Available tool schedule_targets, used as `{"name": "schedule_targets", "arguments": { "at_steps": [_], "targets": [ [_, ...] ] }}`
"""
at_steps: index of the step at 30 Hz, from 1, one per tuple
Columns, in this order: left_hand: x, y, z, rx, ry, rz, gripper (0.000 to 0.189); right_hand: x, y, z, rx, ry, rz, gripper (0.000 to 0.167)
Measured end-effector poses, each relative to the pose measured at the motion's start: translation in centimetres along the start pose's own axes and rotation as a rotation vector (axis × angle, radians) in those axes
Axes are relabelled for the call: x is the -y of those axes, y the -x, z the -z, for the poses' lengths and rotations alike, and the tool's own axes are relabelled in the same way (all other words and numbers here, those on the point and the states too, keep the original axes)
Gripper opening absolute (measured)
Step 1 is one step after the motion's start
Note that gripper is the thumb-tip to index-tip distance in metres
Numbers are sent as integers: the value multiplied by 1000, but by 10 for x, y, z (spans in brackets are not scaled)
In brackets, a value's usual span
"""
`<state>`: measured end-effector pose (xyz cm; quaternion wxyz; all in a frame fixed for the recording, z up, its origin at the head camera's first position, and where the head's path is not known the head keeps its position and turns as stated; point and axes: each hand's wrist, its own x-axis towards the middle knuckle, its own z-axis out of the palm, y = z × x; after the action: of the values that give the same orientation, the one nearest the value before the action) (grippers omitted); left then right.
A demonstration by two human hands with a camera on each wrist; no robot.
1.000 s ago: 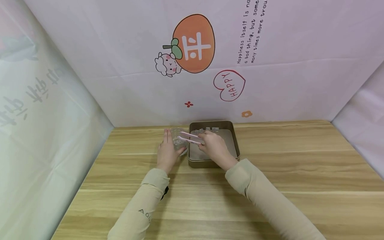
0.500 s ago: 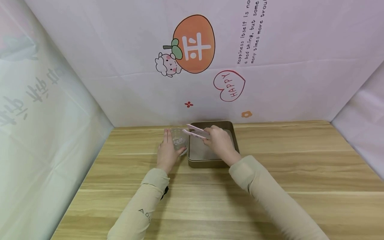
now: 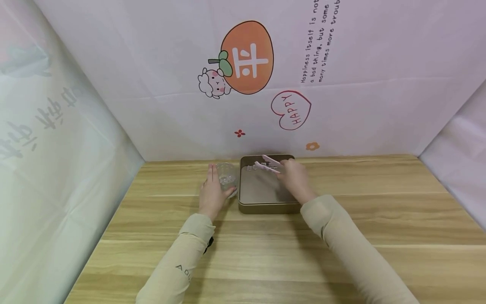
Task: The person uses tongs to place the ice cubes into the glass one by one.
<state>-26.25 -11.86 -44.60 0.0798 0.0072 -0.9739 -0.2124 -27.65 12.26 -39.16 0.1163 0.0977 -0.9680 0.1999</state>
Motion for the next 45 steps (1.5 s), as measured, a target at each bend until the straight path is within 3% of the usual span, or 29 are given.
{"name": "schedule_targets", "arguments": {
  "at_steps": [8,24,45],
  "targets": [
    [0,1,-1,0,2,2,105,-11,2,-1,43,33,-69,21],
    [-1,0,-3,-38,12,-7,104,-17,1,-6,89,88,-136,23],
    [0,-1,-2,-38,2,-2,104,-12,-4,-15,167,147,-97,22]
  ]
}}
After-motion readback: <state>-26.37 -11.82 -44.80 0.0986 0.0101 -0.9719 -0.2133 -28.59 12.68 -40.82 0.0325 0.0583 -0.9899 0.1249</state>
